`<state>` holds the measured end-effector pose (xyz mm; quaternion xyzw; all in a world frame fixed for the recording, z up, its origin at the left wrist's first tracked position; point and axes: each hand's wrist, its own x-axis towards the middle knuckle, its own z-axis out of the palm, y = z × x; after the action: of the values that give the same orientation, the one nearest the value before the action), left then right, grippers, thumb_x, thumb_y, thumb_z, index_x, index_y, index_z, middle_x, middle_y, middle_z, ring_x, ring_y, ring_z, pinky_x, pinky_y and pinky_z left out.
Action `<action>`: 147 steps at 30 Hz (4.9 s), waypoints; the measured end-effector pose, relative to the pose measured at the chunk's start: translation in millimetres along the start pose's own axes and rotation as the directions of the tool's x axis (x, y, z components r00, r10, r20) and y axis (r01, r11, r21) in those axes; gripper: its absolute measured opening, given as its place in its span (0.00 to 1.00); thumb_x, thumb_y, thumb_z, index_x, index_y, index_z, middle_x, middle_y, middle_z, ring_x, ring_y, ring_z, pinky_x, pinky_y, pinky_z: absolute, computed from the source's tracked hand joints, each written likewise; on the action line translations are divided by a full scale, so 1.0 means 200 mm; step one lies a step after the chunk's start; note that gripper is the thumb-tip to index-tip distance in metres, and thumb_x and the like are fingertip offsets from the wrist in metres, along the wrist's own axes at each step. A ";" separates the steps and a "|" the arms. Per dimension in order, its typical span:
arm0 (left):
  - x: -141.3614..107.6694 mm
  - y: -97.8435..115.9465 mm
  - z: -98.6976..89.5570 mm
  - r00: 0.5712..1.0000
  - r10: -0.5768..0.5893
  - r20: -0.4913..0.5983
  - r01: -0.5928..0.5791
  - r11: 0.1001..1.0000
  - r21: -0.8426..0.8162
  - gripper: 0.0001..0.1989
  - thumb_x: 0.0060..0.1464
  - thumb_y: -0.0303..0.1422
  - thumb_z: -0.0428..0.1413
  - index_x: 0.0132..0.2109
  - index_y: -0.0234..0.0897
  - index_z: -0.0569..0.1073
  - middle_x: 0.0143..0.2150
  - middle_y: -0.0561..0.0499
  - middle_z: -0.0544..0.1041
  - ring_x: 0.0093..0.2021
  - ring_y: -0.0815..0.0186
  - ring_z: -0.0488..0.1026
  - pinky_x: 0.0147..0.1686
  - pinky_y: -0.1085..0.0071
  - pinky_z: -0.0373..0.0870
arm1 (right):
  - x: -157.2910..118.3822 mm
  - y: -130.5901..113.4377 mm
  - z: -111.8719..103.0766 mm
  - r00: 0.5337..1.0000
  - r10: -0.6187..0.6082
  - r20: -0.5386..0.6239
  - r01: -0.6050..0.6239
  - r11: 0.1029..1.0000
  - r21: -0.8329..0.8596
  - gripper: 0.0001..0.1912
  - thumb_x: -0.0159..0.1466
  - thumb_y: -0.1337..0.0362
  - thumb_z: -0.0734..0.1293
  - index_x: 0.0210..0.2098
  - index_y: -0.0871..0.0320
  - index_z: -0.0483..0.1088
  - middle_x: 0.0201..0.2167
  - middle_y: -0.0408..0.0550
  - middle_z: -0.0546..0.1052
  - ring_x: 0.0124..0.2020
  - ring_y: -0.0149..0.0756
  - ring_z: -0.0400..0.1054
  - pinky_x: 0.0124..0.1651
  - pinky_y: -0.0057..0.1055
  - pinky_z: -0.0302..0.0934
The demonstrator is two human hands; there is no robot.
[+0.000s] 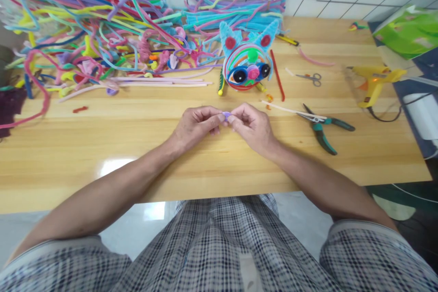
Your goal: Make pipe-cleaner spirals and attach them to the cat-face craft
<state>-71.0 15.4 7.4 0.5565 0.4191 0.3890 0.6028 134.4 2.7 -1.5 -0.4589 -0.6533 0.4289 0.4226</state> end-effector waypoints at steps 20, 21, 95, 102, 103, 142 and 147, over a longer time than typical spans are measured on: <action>0.03 -0.01 -0.04 0.993 -0.074 0.089 0.088 0.984 -0.153 0.19 0.52 0.47 0.76 0.40 0.35 0.88 0.35 0.46 0.87 0.27 0.70 0.77 0.31 0.72 0.76 | -0.01 -0.01 -0.01 0.997 -0.078 -0.011 0.078 0.996 -0.041 0.22 0.72 0.42 0.70 0.34 0.53 0.71 0.26 0.40 0.75 0.25 0.30 0.63 0.30 0.31 0.58; 0.03 -0.01 -0.04 0.993 -0.073 0.088 0.086 0.984 -0.157 0.19 0.52 0.47 0.76 0.40 0.35 0.88 0.35 0.46 0.87 0.27 0.70 0.77 0.31 0.72 0.77 | -0.01 -0.01 -0.01 0.996 -0.087 -0.008 0.086 0.995 -0.043 0.21 0.73 0.42 0.70 0.35 0.53 0.71 0.26 0.40 0.75 0.25 0.30 0.63 0.30 0.32 0.58; -0.03 0.06 0.00 0.960 -0.027 0.278 0.150 0.889 -0.432 0.16 0.56 0.41 0.75 0.41 0.35 0.81 0.35 0.48 0.88 0.26 0.69 0.81 0.31 0.73 0.80 | -0.07 -0.03 -0.07 0.783 -0.622 -0.011 0.558 0.710 -0.430 0.12 0.70 0.72 0.71 0.46 0.46 0.77 0.41 0.45 0.89 0.39 0.37 0.85 0.41 0.33 0.79; -0.02 0.04 0.00 0.962 0.008 0.274 0.115 0.896 -0.429 0.16 0.58 0.42 0.74 0.42 0.35 0.81 0.32 0.51 0.85 0.24 0.72 0.77 0.27 0.76 0.73 | -0.06 -0.02 -0.06 0.768 -0.640 -0.011 0.574 0.697 -0.429 0.13 0.69 0.73 0.72 0.47 0.47 0.76 0.39 0.45 0.88 0.38 0.36 0.84 0.40 0.32 0.78; -0.02 0.03 0.00 0.964 0.013 0.264 0.103 0.901 -0.422 0.16 0.58 0.42 0.74 0.41 0.35 0.82 0.31 0.52 0.83 0.24 0.73 0.75 0.27 0.76 0.72 | -0.06 -0.02 -0.05 0.771 -0.637 -0.010 0.571 0.698 -0.431 0.12 0.70 0.73 0.72 0.47 0.47 0.76 0.39 0.45 0.88 0.38 0.36 0.84 0.40 0.32 0.78; 0.01 -0.06 0.03 0.993 -0.071 0.092 0.100 0.921 -0.376 0.22 0.55 0.47 0.75 0.40 0.33 0.80 0.33 0.48 0.86 0.34 0.67 0.84 0.37 0.72 0.81 | -0.02 -0.01 -0.01 0.984 -0.164 -0.065 0.156 0.982 -0.108 0.06 0.67 0.63 0.75 0.34 0.56 0.76 0.26 0.40 0.79 0.25 0.28 0.69 0.30 0.28 0.63; 0.01 -0.05 0.03 0.991 -0.078 0.105 0.113 0.915 -0.387 0.23 0.54 0.47 0.76 0.39 0.33 0.80 0.32 0.48 0.85 0.33 0.66 0.83 0.37 0.71 0.80 | -0.02 0.01 -0.01 0.994 -0.095 -0.052 0.093 0.994 -0.055 0.10 0.67 0.57 0.76 0.36 0.56 0.76 0.27 0.40 0.79 0.26 0.29 0.70 0.30 0.28 0.64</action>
<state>-65.1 14.7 -3.3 0.4200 0.3328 0.4102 0.7380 137.6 -1.4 -2.9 -0.4502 -0.6734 0.3785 0.4479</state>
